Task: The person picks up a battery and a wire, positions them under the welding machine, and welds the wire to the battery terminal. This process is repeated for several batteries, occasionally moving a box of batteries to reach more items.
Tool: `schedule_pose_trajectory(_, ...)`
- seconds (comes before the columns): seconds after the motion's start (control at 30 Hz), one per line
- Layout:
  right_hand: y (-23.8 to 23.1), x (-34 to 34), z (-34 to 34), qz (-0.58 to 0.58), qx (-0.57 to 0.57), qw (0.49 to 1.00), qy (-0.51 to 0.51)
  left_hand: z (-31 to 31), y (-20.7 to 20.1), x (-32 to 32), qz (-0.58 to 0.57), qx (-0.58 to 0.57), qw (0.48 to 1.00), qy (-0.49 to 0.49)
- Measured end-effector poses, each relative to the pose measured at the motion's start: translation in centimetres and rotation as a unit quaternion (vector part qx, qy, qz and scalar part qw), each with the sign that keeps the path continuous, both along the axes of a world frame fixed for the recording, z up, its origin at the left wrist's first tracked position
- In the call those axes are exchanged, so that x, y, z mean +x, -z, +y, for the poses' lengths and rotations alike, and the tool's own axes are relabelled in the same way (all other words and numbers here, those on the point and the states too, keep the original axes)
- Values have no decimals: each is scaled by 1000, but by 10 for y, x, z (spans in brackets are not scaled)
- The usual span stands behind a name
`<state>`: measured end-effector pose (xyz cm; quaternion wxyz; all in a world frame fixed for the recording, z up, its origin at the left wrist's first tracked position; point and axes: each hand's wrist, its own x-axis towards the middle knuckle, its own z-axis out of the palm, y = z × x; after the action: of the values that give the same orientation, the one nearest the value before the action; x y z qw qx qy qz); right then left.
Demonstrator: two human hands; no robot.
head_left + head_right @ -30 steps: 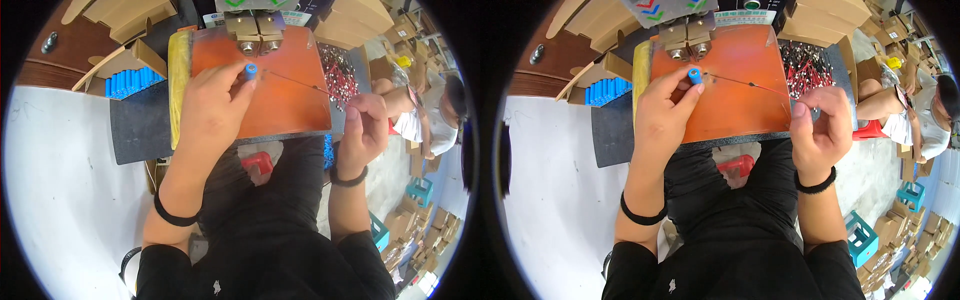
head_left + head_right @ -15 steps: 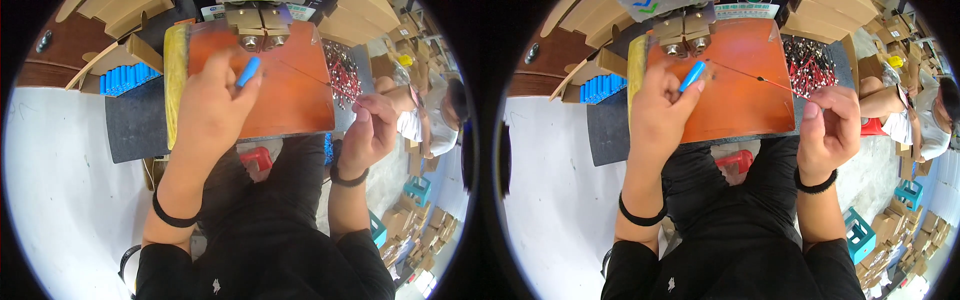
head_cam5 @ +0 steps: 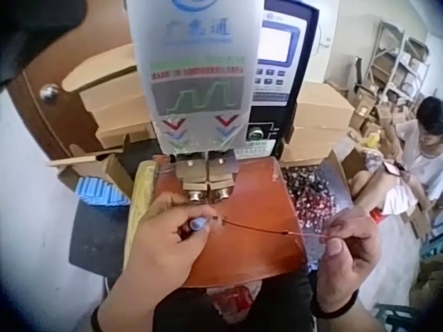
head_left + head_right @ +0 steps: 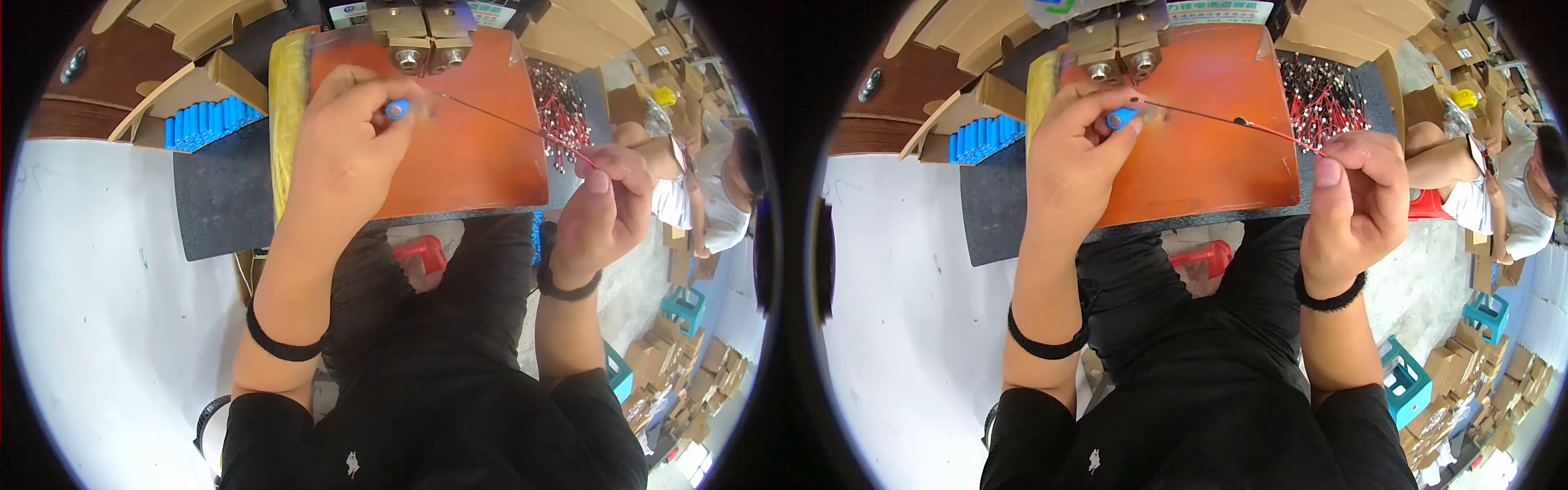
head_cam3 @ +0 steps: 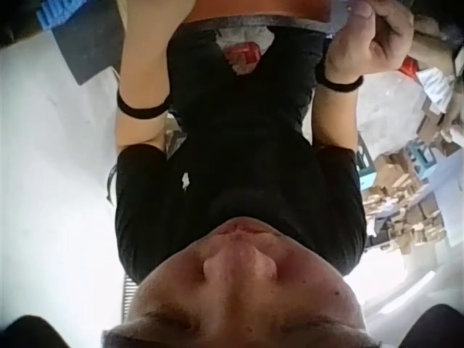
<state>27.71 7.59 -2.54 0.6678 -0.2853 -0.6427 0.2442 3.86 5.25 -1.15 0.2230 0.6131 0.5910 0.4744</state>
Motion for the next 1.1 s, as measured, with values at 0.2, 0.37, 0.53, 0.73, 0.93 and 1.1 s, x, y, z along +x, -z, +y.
schedule_pose_trajectory(0.2, 0, 1, -1, -1, 4, 1000, 3, 6, 1, 5, 37, 51, 998, -16)
schedule_pose_trajectory(0.37, 3, -5, 1, -16, 5, 1000, 10, 10, 4, 7, 186, 2, 982, -13)
schedule_pose_trajectory(0.53, 7, -12, 1, -30, -16, 999, 28, 12, 9, 4, 140, -7, 990, -21)
schedule_pose_trajectory(0.73, 10, -10, 6, -53, -7, 998, 41, 13, 7, 5, 157, -2, 987, -30)
schedule_pose_trajectory(0.93, 9, -14, 9, -49, -3, 998, 46, 11, 7, 6, 116, -3, 993, -29)
schedule_pose_trajectory(1.1, 12, -14, 11, -61, 15, 997, 37, 10, 8, 5, 115, -10, 993, -36)
